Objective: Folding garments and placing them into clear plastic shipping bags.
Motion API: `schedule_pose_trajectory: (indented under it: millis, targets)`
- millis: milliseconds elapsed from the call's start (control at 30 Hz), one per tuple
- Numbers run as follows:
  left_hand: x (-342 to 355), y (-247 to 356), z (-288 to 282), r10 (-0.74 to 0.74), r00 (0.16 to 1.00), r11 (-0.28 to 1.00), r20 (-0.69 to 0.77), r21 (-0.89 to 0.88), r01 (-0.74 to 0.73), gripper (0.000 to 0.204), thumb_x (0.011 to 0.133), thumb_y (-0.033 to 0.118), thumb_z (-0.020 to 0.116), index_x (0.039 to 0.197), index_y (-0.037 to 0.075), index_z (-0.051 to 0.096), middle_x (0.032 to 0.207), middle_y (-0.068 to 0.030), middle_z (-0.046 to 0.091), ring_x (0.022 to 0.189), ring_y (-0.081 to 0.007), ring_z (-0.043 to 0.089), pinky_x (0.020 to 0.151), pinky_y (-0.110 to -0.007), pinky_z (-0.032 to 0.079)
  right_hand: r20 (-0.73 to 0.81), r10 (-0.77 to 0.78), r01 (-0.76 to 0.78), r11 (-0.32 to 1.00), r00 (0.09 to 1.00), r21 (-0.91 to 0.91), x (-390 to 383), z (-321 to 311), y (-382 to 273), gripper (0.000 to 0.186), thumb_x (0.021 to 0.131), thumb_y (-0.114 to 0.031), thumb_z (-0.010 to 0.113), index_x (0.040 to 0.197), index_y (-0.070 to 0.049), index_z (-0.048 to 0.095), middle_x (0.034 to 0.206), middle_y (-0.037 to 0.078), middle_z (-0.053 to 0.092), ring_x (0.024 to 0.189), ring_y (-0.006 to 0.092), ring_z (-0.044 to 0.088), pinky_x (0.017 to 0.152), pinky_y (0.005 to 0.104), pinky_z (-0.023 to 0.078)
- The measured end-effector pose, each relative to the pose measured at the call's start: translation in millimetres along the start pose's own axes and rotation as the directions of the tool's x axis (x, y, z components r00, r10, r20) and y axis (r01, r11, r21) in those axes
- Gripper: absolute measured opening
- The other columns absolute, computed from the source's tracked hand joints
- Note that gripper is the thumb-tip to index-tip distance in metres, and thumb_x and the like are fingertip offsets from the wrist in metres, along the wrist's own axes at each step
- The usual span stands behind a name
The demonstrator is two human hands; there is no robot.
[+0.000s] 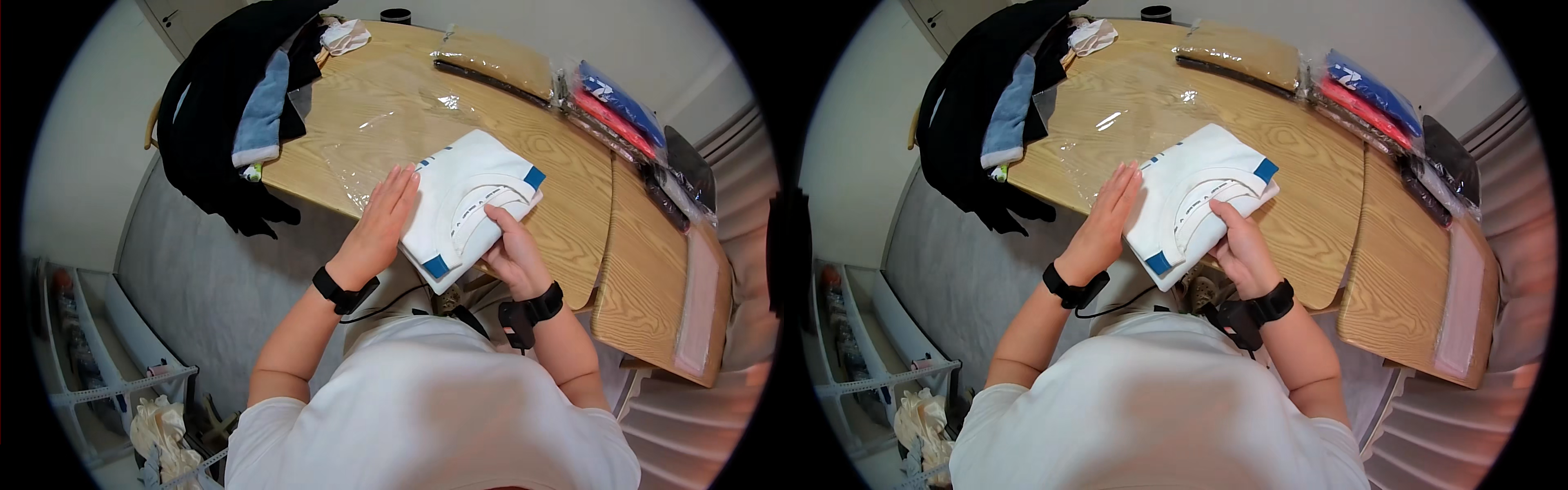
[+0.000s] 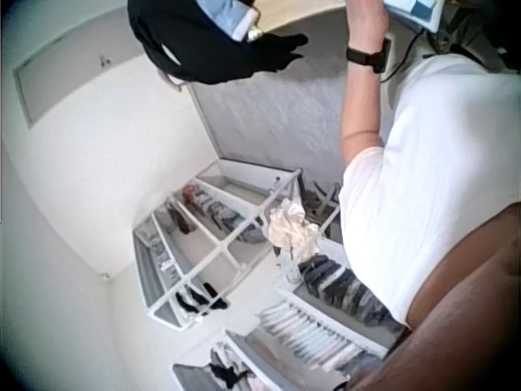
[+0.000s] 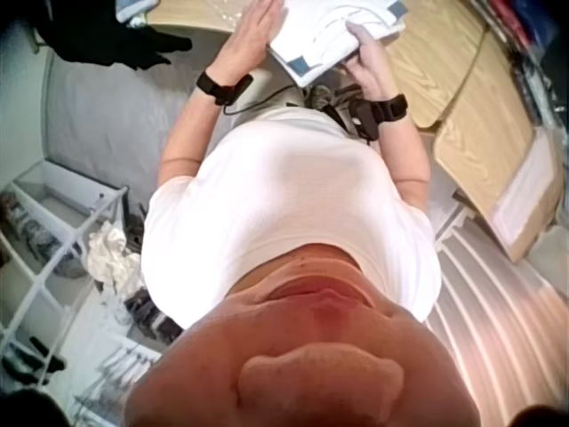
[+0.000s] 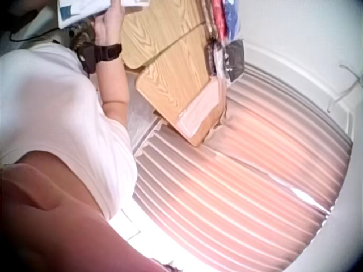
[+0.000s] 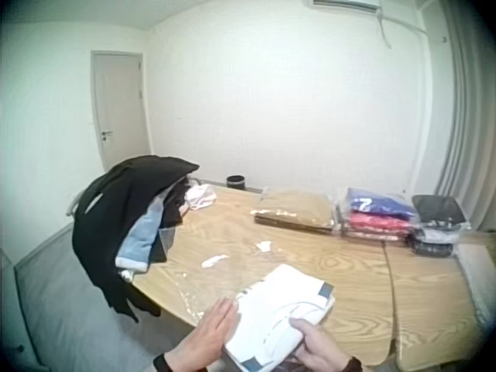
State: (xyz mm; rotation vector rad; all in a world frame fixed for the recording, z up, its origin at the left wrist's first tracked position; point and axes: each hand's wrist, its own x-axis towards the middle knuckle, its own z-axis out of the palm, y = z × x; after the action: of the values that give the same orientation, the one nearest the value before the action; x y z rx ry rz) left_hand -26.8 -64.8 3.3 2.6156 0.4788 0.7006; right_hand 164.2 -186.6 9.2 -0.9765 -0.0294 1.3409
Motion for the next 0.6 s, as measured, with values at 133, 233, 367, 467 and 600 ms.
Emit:
schedule_pose_trajectory:
  millis: [133, 233, 367, 467, 600]
  targets:
    - [-11.2, 2.9, 1.9, 0.04, 0.986, 0.991, -0.165, 0.133, -0.018, 0.054, 0.071, -0.016, 0.044, 0.124, -0.004, 0.048, 0.134, -0.0214, 0.042, 0.126, -0.0363, 0.041, 0.104, -0.045, 0.034, 0.08, 0.081, -0.088, 0.991, 0.994, 0.096, 10.7, -14.3, 7.0, 0.041, 0.092, -0.012, 0.05, 0.13, -0.004, 0.041, 0.128, 0.013, 0.051, 0.117, 0.0271, 0.051, 0.099, 0.0457, 0.043]
    - [-35.6, 9.4, 2.8, 0.438, 0.848, 0.891, -0.297, 0.018, -0.454, 0.031, 0.072, -0.008, 0.05, 0.1, -0.002, 0.061, 0.111, -0.0179, 0.059, 0.102, -0.0317, 0.059, 0.086, -0.042, 0.048, 0.103, 0.117, -0.14, 0.956, 0.988, 0.256, 17.5, -17.1, 11.1, 0.04, 0.092, -0.012, 0.05, 0.13, -0.003, 0.041, 0.127, 0.013, 0.052, 0.116, 0.0271, 0.052, 0.098, 0.0436, 0.044]
    - [-49.9, 42.4, 20.3, 0.551, 0.834, 0.8, -0.019, -0.272, -0.535, 0.028, 0.072, 0.004, 0.059, 0.099, -0.003, 0.06, 0.109, -0.0164, 0.06, 0.094, -0.0294, 0.061, 0.077, -0.037, 0.052, 0.06, 0.097, -0.112, 0.928, 0.994, 0.355, 15.4, -1.1, 17.0, 0.039, 0.093, -0.011, 0.049, 0.129, -0.002, 0.041, 0.126, 0.013, 0.052, 0.116, 0.0269, 0.052, 0.099, 0.0415, 0.044]
    - [-46.5, 51.6, 45.4, 0.5, 0.859, 0.847, 0.108, -0.267, -0.459, 0.04, 0.075, 0.012, 0.062, 0.11, -0.004, 0.054, 0.118, -0.0184, 0.054, 0.108, -0.0326, 0.054, 0.085, -0.039, 0.049, 0.058, 0.079, -0.096, 0.909, 0.995, 0.405, 18.3, 2.5, 16.4, 0.038, 0.093, -0.011, 0.049, 0.129, -0.001, 0.04, 0.126, 0.014, 0.052, 0.118, 0.0266, 0.05, 0.1, 0.0415, 0.044]
    - [-29.5, 56.5, 57.6, -0.063, 0.982, 0.996, 0.176, 0.078, 0.049, 0.055, 0.077, 0.024, 0.066, 0.122, -0.002, 0.048, 0.122, -0.0172, 0.052, 0.116, -0.0359, 0.046, 0.095, -0.042, 0.041, 0.093, 0.067, -0.099, 0.91, 0.993, 0.404, 17.1, 4.1, 16.7, 0.04, 0.094, -0.012, 0.049, 0.131, -0.001, 0.038, 0.129, 0.015, 0.049, 0.12, 0.0282, 0.048, 0.101, 0.0424, 0.042]
